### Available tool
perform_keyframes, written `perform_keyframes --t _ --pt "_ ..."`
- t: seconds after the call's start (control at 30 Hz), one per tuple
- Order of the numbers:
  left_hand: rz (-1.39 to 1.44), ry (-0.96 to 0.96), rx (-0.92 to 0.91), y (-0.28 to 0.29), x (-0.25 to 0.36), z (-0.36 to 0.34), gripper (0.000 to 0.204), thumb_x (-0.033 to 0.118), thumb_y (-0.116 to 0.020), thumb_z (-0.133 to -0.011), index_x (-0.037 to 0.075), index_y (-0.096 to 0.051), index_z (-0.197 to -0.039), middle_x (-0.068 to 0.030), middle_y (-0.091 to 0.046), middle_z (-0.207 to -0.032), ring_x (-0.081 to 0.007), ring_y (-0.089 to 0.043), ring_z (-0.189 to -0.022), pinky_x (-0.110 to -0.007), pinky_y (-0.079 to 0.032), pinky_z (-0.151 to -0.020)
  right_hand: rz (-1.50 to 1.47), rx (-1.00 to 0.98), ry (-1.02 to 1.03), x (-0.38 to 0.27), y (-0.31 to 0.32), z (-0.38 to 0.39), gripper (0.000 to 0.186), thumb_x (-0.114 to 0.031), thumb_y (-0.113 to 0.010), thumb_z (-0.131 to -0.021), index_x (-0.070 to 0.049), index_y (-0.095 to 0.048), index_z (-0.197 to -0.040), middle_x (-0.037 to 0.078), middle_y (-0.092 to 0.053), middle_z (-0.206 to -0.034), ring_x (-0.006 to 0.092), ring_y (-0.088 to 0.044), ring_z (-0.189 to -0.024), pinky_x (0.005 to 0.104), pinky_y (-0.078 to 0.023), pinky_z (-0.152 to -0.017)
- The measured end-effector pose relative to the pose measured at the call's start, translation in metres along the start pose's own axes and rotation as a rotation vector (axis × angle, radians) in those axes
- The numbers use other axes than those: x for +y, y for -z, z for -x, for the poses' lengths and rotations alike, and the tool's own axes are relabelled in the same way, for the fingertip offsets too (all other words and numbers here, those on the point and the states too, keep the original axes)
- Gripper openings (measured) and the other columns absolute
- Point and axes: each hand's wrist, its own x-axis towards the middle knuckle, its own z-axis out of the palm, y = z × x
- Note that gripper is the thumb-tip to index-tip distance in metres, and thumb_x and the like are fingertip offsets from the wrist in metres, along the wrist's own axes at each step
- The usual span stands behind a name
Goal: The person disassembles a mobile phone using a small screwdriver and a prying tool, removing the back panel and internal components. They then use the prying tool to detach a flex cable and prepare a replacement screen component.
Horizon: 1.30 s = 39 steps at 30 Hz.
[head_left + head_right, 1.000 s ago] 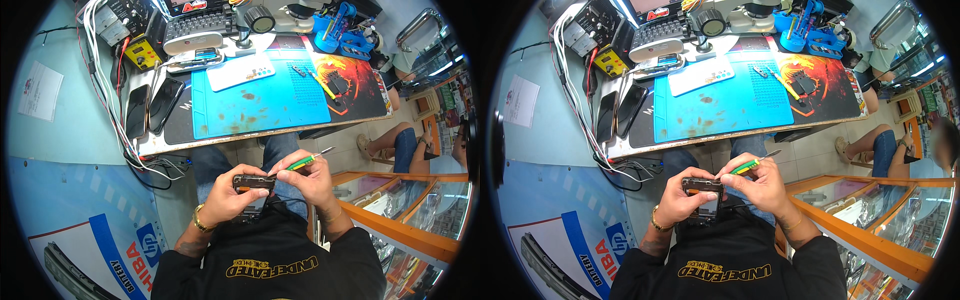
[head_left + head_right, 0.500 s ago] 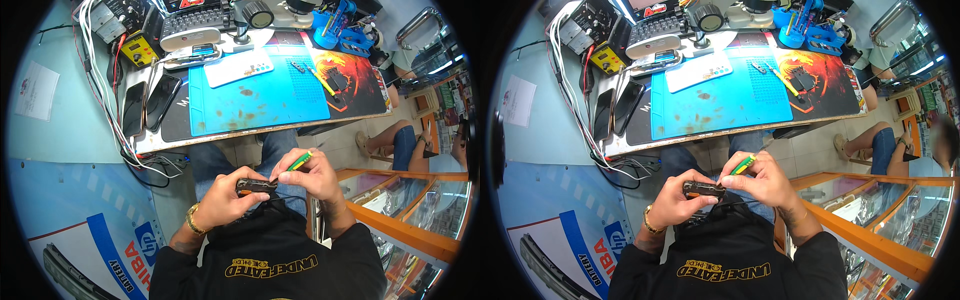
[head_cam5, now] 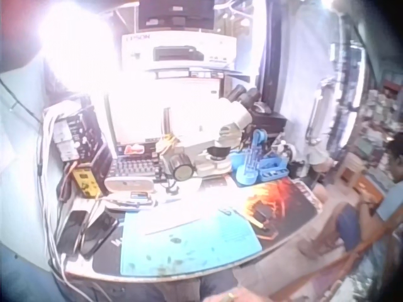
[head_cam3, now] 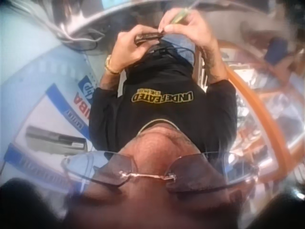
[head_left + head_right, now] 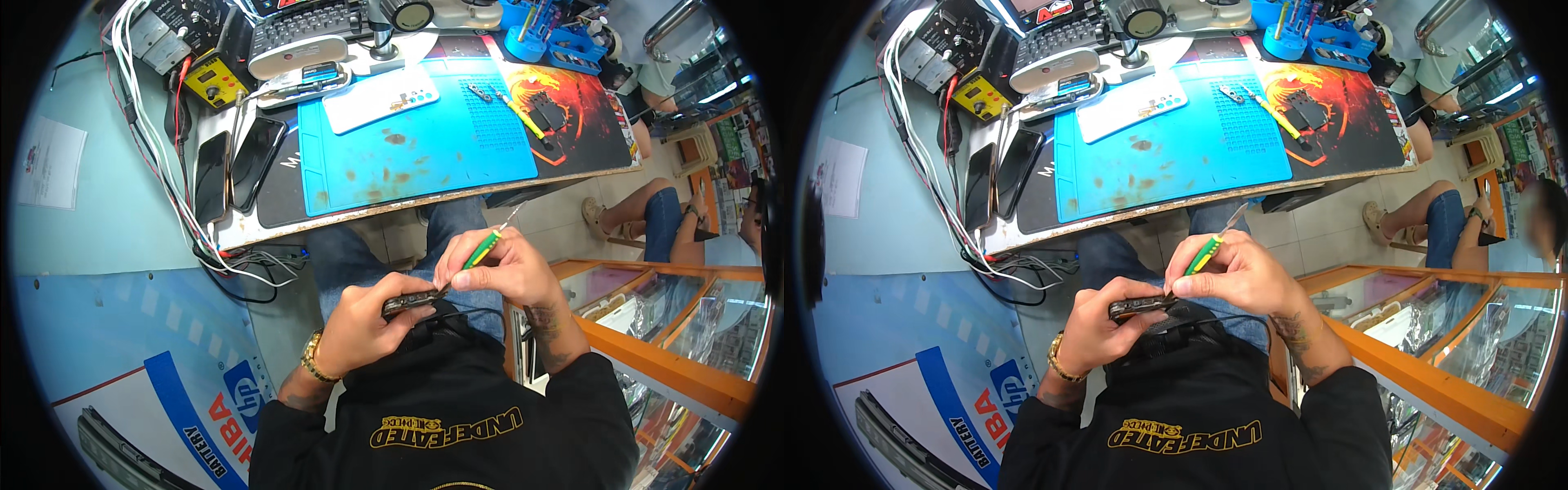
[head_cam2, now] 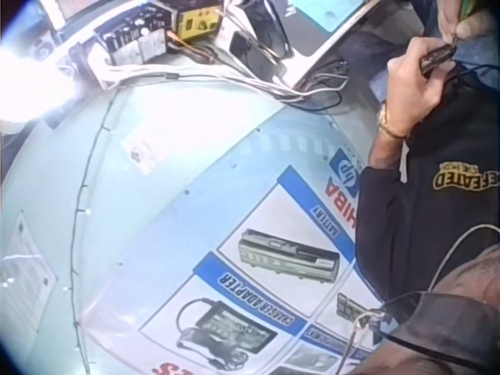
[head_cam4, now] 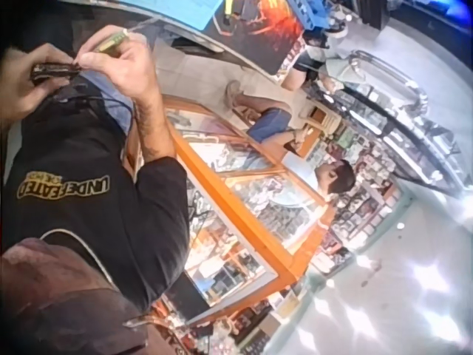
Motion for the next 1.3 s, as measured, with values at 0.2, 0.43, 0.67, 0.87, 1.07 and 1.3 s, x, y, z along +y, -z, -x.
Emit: perform_keyframes --t 0.2,0.43,0.67,0.87,1.07,1.3 --pt "-0.103 -0.195 -0.022 0.003 0.001 -0.004 0.028 0.005 -0.082 -0.079 0.004 -0.069 -0.104 -0.0128 -0.074 -0.089 -0.0272 -0.074 -0.074 -0.031 -0.056 -0.062 -0.11 -0.164 -0.028 0.0 0.009 -0.005 0.007 -0.004 -0.07 -0.09 0.0 -0.068 -0.096 0.008 -0.07 -0.094 0.0146 -0.066 -0.089 0.0289 -0.052 -0.082" --pt "-0.034 -0.172 0.032 0.008 0.009 -0.008 0.027 0.003 -0.083 -0.078 0.002 -0.067 -0.1 -0.0125 -0.074 -0.083 -0.0244 -0.075 -0.073 -0.03 -0.056 -0.06 -0.141 -0.002 0.253 -0.001 -0.012 0.003 0.008 0.001 -0.071 -0.088 0.001 -0.069 -0.095 0.013 -0.07 -0.095 0.0198 -0.067 -0.091 0.0322 -0.053 -0.082" --pt "-0.019 -0.156 0.037 0.006 0.009 -0.006 0.026 0.003 -0.082 -0.079 0.001 -0.066 -0.099 -0.0131 -0.074 -0.082 -0.0234 -0.075 -0.072 -0.028 -0.055 -0.06 0.062 0.05 0.411 -0.002 -0.021 0.005 0.008 0.001 -0.072 -0.086 0.001 -0.069 -0.093 0.015 -0.071 -0.092 0.0225 -0.068 -0.085 0.0332 -0.055 -0.075" --pt "0.177 0.14 0.025 -0.001 0.027 0.013 0.027 0.003 -0.079 -0.084 0.001 -0.062 -0.104 -0.0088 -0.074 -0.085 -0.0137 -0.073 -0.076 -0.027 -0.055 -0.065 0.269 0.05 0.494 -0.007 -0.027 0.013 0.006 0.0 -0.071 -0.087 0.001 -0.068 -0.091 0.014 -0.07 -0.089 0.0222 -0.068 -0.083 0.0328 -0.054 -0.074" --pt "0.455 0.323 0.086 -0.026 0.019 0.038 0.039 0.003 -0.079 -0.084 0.0 -0.056 -0.116 -0.0124 -0.07 -0.104 -0.0152 -0.07 -0.094 -0.029 -0.055 -0.082 -0.128 0.106 0.037 0.009 -0.034 0.021 0.008 -0.008 -0.066 -0.094 0.0 -0.067 -0.094 0.009 -0.07 -0.091 0.0116 -0.064 -0.083 0.0281 -0.051 -0.074" --pt "0.254 0.306 0.168 -0.046 0.002 0.072 0.042 -0.002 -0.079 -0.083 0.002 -0.054 -0.116 -0.0081 -0.066 -0.102 -0.0126 -0.066 -0.092 -0.027 -0.053 -0.083 -0.265 0.026 -0.26 0.038 -0.032 0.021 0.011 -0.011 -0.067 -0.093 0.0 -0.068 -0.095 0.007 -0.07 -0.088 0.0092 -0.063 -0.079 0.0258 -0.051 -0.073"
